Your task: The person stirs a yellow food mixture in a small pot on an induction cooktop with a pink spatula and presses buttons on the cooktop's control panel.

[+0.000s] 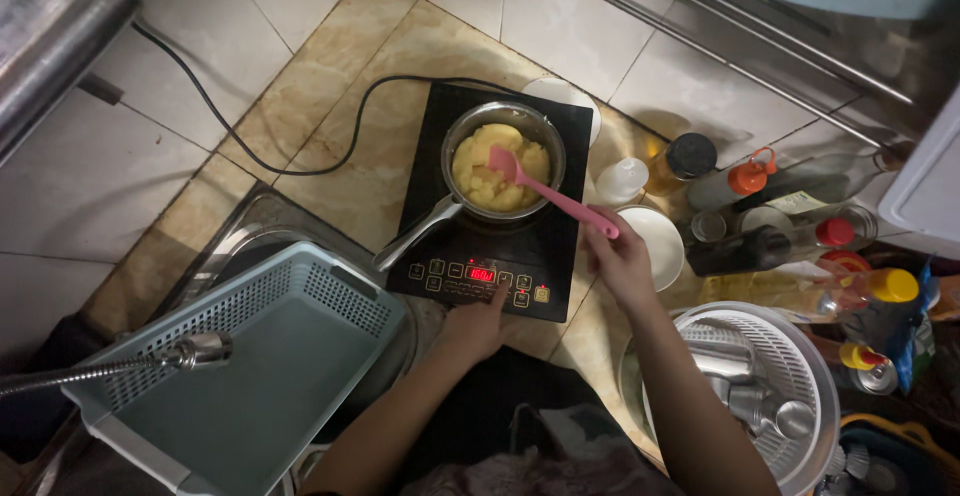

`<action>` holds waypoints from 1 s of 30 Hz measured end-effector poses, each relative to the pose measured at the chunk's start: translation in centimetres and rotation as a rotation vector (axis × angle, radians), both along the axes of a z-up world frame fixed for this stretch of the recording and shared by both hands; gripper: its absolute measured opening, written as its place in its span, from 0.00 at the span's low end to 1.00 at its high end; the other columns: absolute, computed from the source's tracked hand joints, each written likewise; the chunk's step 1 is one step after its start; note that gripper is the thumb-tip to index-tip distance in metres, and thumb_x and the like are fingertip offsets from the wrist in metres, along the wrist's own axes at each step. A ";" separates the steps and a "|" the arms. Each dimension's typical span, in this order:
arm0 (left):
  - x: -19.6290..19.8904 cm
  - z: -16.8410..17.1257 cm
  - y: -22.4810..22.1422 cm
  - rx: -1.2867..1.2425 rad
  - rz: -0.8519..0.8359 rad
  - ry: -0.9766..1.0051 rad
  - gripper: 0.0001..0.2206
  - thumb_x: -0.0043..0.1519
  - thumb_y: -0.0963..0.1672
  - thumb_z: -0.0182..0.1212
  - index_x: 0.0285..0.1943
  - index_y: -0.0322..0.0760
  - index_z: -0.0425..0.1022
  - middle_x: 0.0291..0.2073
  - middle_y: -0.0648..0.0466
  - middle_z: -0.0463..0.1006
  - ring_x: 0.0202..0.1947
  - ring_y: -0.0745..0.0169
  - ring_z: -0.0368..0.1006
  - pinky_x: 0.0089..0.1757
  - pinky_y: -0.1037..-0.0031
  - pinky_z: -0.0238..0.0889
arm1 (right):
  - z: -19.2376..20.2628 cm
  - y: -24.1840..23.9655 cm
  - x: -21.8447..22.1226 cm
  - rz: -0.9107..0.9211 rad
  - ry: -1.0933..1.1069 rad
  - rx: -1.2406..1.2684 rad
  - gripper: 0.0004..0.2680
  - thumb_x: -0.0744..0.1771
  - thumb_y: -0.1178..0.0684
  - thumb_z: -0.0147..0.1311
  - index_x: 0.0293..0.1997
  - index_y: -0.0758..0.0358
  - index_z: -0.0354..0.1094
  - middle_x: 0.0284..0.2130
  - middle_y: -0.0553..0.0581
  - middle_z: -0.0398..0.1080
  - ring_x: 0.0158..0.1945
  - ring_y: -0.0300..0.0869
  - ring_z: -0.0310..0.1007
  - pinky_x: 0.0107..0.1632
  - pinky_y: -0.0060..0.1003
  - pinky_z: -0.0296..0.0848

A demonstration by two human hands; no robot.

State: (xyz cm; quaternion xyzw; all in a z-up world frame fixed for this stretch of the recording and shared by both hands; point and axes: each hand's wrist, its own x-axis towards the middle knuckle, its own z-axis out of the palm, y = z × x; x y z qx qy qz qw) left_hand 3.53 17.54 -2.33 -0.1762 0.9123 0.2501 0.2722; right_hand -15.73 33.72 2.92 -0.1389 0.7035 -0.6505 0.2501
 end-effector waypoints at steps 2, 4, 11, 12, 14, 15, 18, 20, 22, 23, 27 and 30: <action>0.0 -0.4 -0.3 -0.013 -0.001 0.016 0.37 0.64 0.50 0.54 0.82 0.44 0.41 0.45 0.38 0.81 0.45 0.39 0.80 0.47 0.52 0.72 | -0.1 0.1 0.0 0.002 -0.007 -0.007 0.14 0.70 0.52 0.53 0.63 0.65 0.67 0.28 0.51 0.69 0.22 0.32 0.63 0.25 0.28 0.63; 0.5 -0.7 -1.2 0.008 0.150 -0.035 0.40 0.66 0.55 0.55 0.79 0.33 0.39 0.44 0.40 0.81 0.45 0.39 0.79 0.49 0.50 0.68 | 0.0 0.2 0.0 0.007 -0.014 -0.016 0.15 0.70 0.52 0.53 0.63 0.65 0.67 0.27 0.51 0.69 0.23 0.32 0.63 0.25 0.28 0.63; 3.3 -2.4 -4.3 -0.164 0.127 0.065 0.41 0.61 0.53 0.57 0.80 0.35 0.42 0.37 0.41 0.82 0.38 0.39 0.80 0.42 0.51 0.72 | 0.6 -0.1 0.0 0.018 0.002 0.011 0.14 0.70 0.52 0.51 0.63 0.66 0.66 0.27 0.51 0.68 0.22 0.31 0.62 0.24 0.27 0.61; 3.2 -2.4 -4.5 -0.144 0.151 0.084 0.39 0.62 0.54 0.55 0.81 0.38 0.44 0.36 0.41 0.82 0.37 0.39 0.80 0.42 0.51 0.72 | 0.7 -0.3 0.0 0.012 -0.007 0.012 0.15 0.71 0.51 0.51 0.63 0.66 0.66 0.26 0.51 0.68 0.21 0.31 0.61 0.23 0.27 0.60; 3.1 -2.2 -4.5 -0.121 0.177 0.100 0.38 0.64 0.55 0.54 0.81 0.41 0.45 0.36 0.41 0.82 0.37 0.39 0.80 0.41 0.51 0.72 | 0.8 -0.5 0.0 0.008 0.002 0.024 0.15 0.71 0.50 0.50 0.63 0.65 0.66 0.26 0.51 0.68 0.21 0.31 0.62 0.24 0.27 0.60; 3.1 -2.1 -4.4 -0.121 0.152 0.078 0.39 0.64 0.56 0.53 0.81 0.38 0.44 0.36 0.42 0.83 0.37 0.40 0.80 0.41 0.51 0.72 | 0.9 -0.5 0.1 -0.001 0.014 0.036 0.15 0.71 0.50 0.49 0.64 0.65 0.66 0.26 0.50 0.68 0.22 0.31 0.62 0.24 0.27 0.61; 2.6 -2.1 -4.8 -0.133 0.124 0.053 0.42 0.63 0.59 0.53 0.80 0.34 0.43 0.37 0.43 0.82 0.38 0.41 0.80 0.41 0.52 0.72 | 1.0 -0.6 0.1 -0.001 0.006 0.058 0.15 0.71 0.50 0.50 0.64 0.64 0.66 0.26 0.50 0.68 0.21 0.31 0.62 0.24 0.27 0.60; 2.6 -2.1 -5.0 -0.141 0.120 0.045 0.43 0.62 0.60 0.54 0.79 0.34 0.44 0.38 0.42 0.82 0.39 0.41 0.80 0.41 0.52 0.72 | 1.1 -0.5 0.1 0.005 0.016 0.067 0.15 0.71 0.50 0.50 0.64 0.65 0.66 0.26 0.51 0.69 0.21 0.31 0.62 0.24 0.27 0.60; 3.0 -1.9 -5.2 -0.152 0.096 0.063 0.42 0.63 0.60 0.53 0.79 0.35 0.46 0.37 0.43 0.82 0.39 0.42 0.80 0.42 0.53 0.72 | 1.0 -0.4 0.0 0.009 0.024 0.078 0.15 0.71 0.50 0.50 0.64 0.65 0.67 0.26 0.51 0.69 0.22 0.31 0.62 0.25 0.27 0.61; 2.9 -1.9 -5.3 -0.150 0.094 0.065 0.42 0.63 0.60 0.53 0.79 0.35 0.46 0.37 0.43 0.82 0.39 0.42 0.80 0.42 0.53 0.72 | 0.8 -0.4 0.0 0.008 0.025 0.071 0.15 0.71 0.50 0.51 0.64 0.66 0.67 0.26 0.51 0.69 0.22 0.31 0.62 0.25 0.27 0.61; 3.1 -1.5 -5.4 -0.184 0.064 0.048 0.42 0.63 0.61 0.52 0.79 0.35 0.46 0.35 0.44 0.82 0.38 0.44 0.80 0.42 0.55 0.72 | 0.5 -0.2 0.3 0.019 0.026 0.058 0.15 0.71 0.50 0.51 0.64 0.65 0.66 0.26 0.51 0.69 0.23 0.32 0.63 0.26 0.27 0.63; 3.2 -1.1 -5.4 -0.198 0.039 0.035 0.42 0.64 0.60 0.52 0.80 0.35 0.46 0.34 0.45 0.82 0.37 0.46 0.80 0.41 0.56 0.72 | 0.7 -0.6 0.5 0.002 -0.014 0.030 0.15 0.70 0.50 0.51 0.64 0.65 0.66 0.26 0.52 0.69 0.22 0.32 0.63 0.25 0.28 0.62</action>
